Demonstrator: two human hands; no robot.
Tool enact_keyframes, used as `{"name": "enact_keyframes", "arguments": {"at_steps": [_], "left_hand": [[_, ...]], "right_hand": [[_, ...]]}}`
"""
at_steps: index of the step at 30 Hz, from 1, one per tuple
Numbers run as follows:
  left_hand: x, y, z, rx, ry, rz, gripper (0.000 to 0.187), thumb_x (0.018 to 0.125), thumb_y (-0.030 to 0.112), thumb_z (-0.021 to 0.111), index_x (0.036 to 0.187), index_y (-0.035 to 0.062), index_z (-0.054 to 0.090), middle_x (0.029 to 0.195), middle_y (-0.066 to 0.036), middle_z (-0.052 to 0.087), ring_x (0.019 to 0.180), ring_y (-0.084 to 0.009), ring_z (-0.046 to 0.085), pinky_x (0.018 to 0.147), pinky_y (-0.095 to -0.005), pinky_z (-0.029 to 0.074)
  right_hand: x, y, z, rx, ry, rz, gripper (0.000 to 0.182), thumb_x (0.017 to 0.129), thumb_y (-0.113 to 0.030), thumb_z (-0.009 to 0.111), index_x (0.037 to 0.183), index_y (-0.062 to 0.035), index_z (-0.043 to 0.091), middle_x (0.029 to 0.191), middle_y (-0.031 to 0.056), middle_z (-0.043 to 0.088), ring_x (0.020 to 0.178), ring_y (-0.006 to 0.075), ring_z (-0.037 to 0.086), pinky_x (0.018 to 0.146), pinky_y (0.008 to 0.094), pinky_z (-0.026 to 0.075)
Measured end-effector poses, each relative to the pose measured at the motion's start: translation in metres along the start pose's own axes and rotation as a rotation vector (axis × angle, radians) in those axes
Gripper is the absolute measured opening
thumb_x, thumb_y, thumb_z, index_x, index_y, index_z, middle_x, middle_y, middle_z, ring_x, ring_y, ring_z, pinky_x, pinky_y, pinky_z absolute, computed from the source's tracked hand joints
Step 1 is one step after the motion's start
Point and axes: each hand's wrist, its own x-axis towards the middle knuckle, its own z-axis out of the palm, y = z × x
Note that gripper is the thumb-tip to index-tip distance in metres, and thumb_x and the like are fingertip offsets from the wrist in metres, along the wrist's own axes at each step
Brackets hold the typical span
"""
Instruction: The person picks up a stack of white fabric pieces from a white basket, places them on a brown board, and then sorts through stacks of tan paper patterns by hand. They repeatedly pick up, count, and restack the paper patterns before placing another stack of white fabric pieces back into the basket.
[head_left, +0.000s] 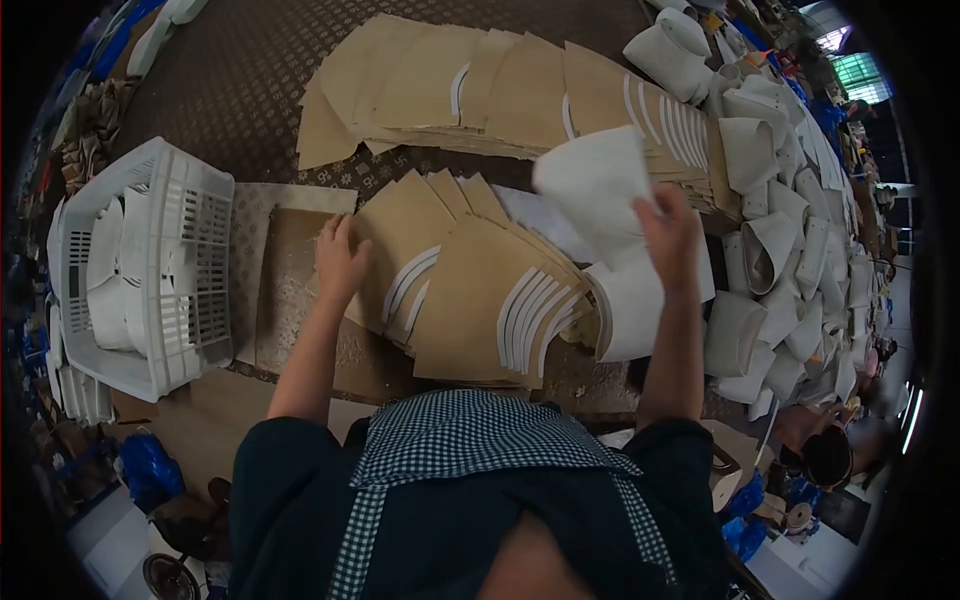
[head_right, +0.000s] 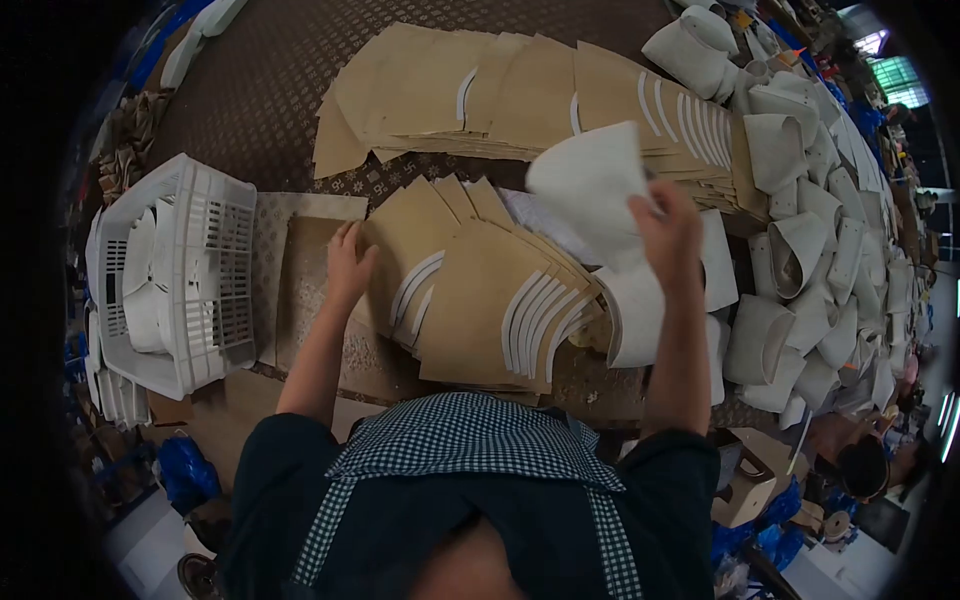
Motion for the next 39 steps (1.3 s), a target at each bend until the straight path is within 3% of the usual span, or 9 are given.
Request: {"name": "enact_keyframes", "arguments": {"at_steps": [2,4,7,10,12,20,29,32,39], "left_hand": [[0.007,-0.005,0.002,0.113,-0.006,0.009,0.056,0.080,0.023,0.066,0.130,0.0040,0.050,0.138,-0.016,0.046,0.129,-0.0366,0.039,0.104,-0.0444,0.035],[0.010,-0.001,0.006,0.188,-0.049,0.026,0.059,0.080,0.024,0.066,0.133,0.0041,0.048,0.141,-0.015,0.043,0.131,-0.0378,0.037,0.105,-0.0445,0.034],[-0.005,0.026,0.013,0.306,0.062,0.181,0.057,0.080,0.023,0.067,0.130,0.0025,0.050,0.137,-0.017,0.046,0.125,-0.0387,0.041,0.102,-0.0444,0.037],[-0.035,0.066,0.018,-0.009,-0.180,0.110,0.055,0.079,0.021,0.067,0.127,0.0007,0.052,0.133,-0.018,0.047,0.117,-0.0383,0.044,0.099,-0.0443,0.037],[-0.068,0.083,0.033,-0.071,-0.232,0.133,0.054,0.078,0.020,0.067,0.126,-0.0005,0.053,0.131,-0.019,0.047,0.113,-0.0376,0.044,0.098,-0.0444,0.037],[-0.121,0.120,0.046,-0.016,-0.194,0.353,0.063,0.077,0.018,0.067,0.133,-0.0031,0.045,0.142,-0.026,0.036,0.124,-0.0419,0.038,0.104,-0.0459,0.033],[-0.131,0.165,0.062,-0.242,-0.377,0.325,0.062,0.079,0.019,0.065,0.133,-0.0034,0.045,0.143,-0.027,0.033,0.128,-0.0431,0.034,0.106,-0.0464,0.032],[-0.132,0.173,0.062,-0.347,-0.416,0.347,0.061,0.080,0.018,0.067,0.134,-0.0002,0.046,0.143,-0.023,0.036,0.128,-0.0412,0.035,0.105,-0.0433,0.036],[-0.122,0.174,0.067,-0.572,-0.492,0.175,0.053,0.083,0.018,0.064,0.129,-0.0008,0.049,0.132,-0.021,0.048,0.114,-0.0337,0.049,0.096,-0.0391,0.041]], "right_hand": [[-0.007,0.019,-0.063,0.081,0.238,0.020,0.019,0.089,-0.015,0.066,0.101,-0.0005,0.063,0.089,0.0045,0.064,0.077,0.0136,0.057,0.071,0.0263,0.047],[-0.019,0.035,-0.111,-0.291,0.630,-0.050,0.026,0.088,-0.016,0.067,0.108,-0.0006,0.062,0.094,0.0056,0.063,0.082,0.0127,0.056,0.072,0.0267,0.048],[-0.061,0.042,-0.127,-0.204,0.702,0.101,0.031,0.088,-0.016,0.068,0.114,-0.0005,0.061,0.098,0.0067,0.062,0.090,0.0126,0.057,0.076,0.0265,0.048],[-0.130,0.055,-0.058,0.329,0.126,0.231,0.025,0.092,-0.017,0.061,0.114,-0.0041,0.062,0.100,0.0016,0.062,0.085,0.0106,0.057,0.079,0.0257,0.046],[-0.179,0.041,-0.002,0.272,-0.253,0.426,0.035,0.087,-0.015,0.065,0.120,-0.0053,0.060,0.103,0.0033,0.064,0.088,0.0110,0.058,0.082,0.0266,0.047],[-0.269,0.032,0.105,0.152,-0.207,0.448,0.070,0.085,-0.020,0.065,0.143,0.0038,0.033,0.135,0.0211,0.047,0.107,0.0243,0.056,0.086,0.0353,0.049],[-0.255,0.045,0.103,0.657,-0.028,0.847,0.043,0.084,-0.021,0.067,0.118,0.0040,0.056,0.102,0.0100,0.065,0.088,0.0171,0.061,0.079,0.0306,0.050],[-0.248,0.064,0.096,0.592,-0.251,0.967,0.039,0.082,-0.023,0.071,0.108,0.0040,0.061,0.095,0.0091,0.066,0.084,0.0159,0.060,0.075,0.0304,0.049],[-0.247,0.045,0.090,0.855,-0.160,0.918,0.038,0.078,-0.018,0.073,0.108,0.0039,0.062,0.101,0.0098,0.066,0.090,0.0197,0.062,0.080,0.0315,0.049]]}}
